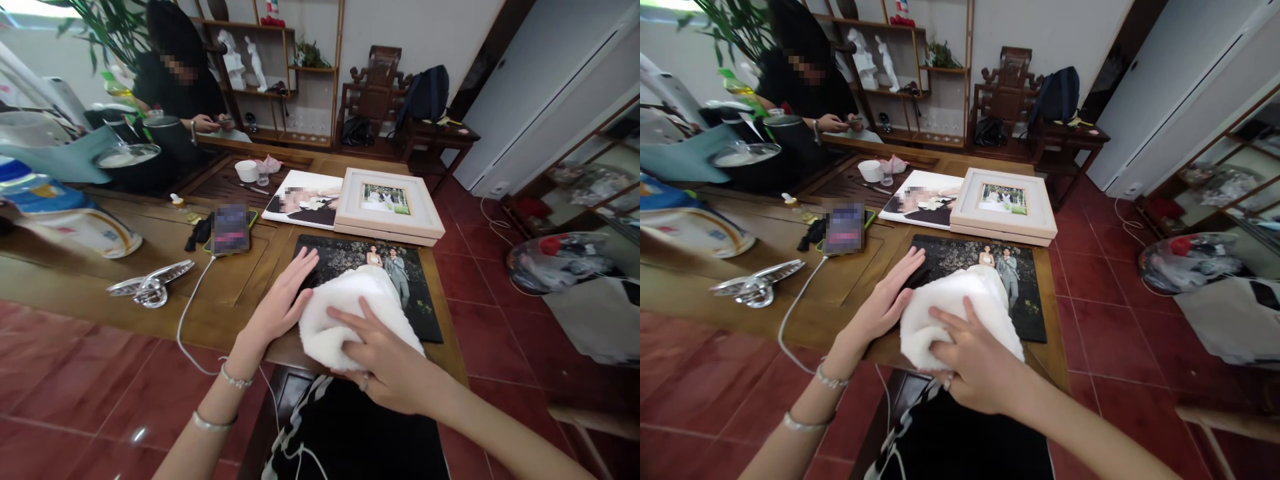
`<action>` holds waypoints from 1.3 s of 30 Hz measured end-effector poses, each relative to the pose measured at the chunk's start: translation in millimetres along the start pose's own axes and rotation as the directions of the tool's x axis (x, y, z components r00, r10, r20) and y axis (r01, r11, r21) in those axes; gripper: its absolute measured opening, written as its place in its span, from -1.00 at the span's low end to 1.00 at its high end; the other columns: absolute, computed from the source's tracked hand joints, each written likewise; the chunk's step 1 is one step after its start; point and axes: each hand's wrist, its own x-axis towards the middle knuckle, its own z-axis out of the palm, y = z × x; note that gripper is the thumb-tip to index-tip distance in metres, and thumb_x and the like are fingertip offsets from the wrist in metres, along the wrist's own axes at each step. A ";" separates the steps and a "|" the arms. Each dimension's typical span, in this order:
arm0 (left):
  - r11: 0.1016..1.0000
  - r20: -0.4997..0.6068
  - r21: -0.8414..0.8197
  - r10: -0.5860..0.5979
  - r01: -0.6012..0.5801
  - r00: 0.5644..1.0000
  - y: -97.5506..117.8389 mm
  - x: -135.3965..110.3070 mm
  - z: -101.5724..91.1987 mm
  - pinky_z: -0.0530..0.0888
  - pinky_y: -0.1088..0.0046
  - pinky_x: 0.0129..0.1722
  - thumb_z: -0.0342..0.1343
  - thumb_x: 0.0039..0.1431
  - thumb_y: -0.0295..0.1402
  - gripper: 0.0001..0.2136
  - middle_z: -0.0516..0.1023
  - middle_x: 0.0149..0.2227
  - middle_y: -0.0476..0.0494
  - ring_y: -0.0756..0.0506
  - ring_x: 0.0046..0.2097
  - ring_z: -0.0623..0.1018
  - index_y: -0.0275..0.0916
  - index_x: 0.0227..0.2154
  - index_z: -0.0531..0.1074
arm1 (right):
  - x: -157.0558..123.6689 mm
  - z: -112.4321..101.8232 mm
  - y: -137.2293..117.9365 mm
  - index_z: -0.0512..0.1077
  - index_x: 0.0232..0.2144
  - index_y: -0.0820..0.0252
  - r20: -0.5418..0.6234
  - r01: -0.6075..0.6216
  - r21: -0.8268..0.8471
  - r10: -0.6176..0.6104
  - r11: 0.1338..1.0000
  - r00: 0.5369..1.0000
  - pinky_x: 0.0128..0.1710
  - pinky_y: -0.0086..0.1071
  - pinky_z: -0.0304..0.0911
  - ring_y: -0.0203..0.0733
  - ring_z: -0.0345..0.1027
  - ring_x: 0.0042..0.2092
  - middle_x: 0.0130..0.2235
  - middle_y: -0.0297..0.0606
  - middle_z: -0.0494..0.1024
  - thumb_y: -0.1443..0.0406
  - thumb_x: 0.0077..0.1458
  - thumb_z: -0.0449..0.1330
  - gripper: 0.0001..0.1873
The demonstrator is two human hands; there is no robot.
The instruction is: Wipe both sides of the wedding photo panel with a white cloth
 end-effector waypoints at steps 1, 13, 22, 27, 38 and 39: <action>1.000 0.023 0.024 -0.015 0.015 1.000 -0.1 0.0 0.6 0.07 0.10 0.30 -0.19 0.38 -0.25 -0.53 0.08 0.35 -0.17 -0.17 0.37 0.00 -0.14 0.31 0.03 | -7.0 -1.0 1.2 0.46 -0.22 0.26 -0.016 -0.033 0.008 0.033 0.999 0.999 0.30 0.15 -0.39 -0.08 -0.08 0.33 0.13 0.10 0.40 0.31 0.24 0.05 -0.80; 0.988 -0.026 0.124 -0.091 0.094 0.995 -5.7 -0.9 11.7 0.24 -0.03 0.17 0.01 0.29 -0.33 -0.76 0.50 0.07 -0.19 -0.20 0.13 0.46 -0.11 -0.05 0.49 | 12.7 -28.2 63.1 0.33 -0.45 0.12 -0.366 -0.395 0.114 0.408 0.912 0.836 0.28 0.12 -0.25 0.02 0.42 -0.05 -0.22 -0.23 0.58 0.13 0.31 -0.08 -0.64; 0.986 -0.031 0.147 -0.079 0.083 0.996 -5.4 0.4 9.6 0.28 -0.01 0.15 0.06 0.26 -0.34 -0.77 0.53 0.04 -0.19 -0.23 0.10 0.49 -0.13 -0.07 0.51 | 118.0 -30.6 61.8 0.38 -0.37 0.18 -0.306 -0.249 0.049 0.252 0.967 0.918 0.13 0.00 -0.04 0.02 0.38 -0.04 -0.18 -0.17 0.57 0.14 0.33 -0.08 -0.64; 0.986 -0.026 0.160 -0.039 0.043 0.999 -5.9 2.0 8.6 0.36 0.12 0.09 0.04 0.28 -0.35 -0.79 0.60 -0.05 -0.17 -0.20 0.01 0.56 -0.16 -0.14 0.55 | 133.2 -26.2 51.5 0.40 -0.40 0.21 -0.254 -0.151 -0.003 0.145 0.988 0.956 0.14 -0.01 -0.04 -0.04 0.40 -0.11 -0.25 -0.20 0.56 0.21 0.31 -0.04 -0.68; 0.989 -0.029 0.087 -0.113 0.115 0.993 -4.4 0.9 8.2 0.27 -0.03 0.17 0.06 0.25 -0.33 -0.78 0.52 0.05 -0.17 -0.21 0.12 0.47 -0.11 -0.09 0.52 | 46.0 -38.4 89.2 0.35 -0.49 0.11 -0.389 -0.288 0.121 0.313 0.950 0.866 0.28 0.01 -0.16 -0.06 0.43 -0.17 -0.37 -0.31 0.54 0.05 0.29 -0.09 -0.57; 0.990 -0.030 0.082 -0.113 0.115 0.993 -4.6 0.8 8.2 0.27 -0.03 0.17 0.06 0.25 -0.32 -0.78 0.53 0.05 -0.17 -0.21 0.12 0.47 -0.10 -0.09 0.52 | 36.4 -40.0 93.9 0.34 -0.50 0.11 -0.403 -0.311 0.136 0.339 0.941 0.850 0.28 0.01 -0.15 -0.06 0.43 -0.19 -0.39 -0.32 0.53 0.03 0.28 -0.10 -0.56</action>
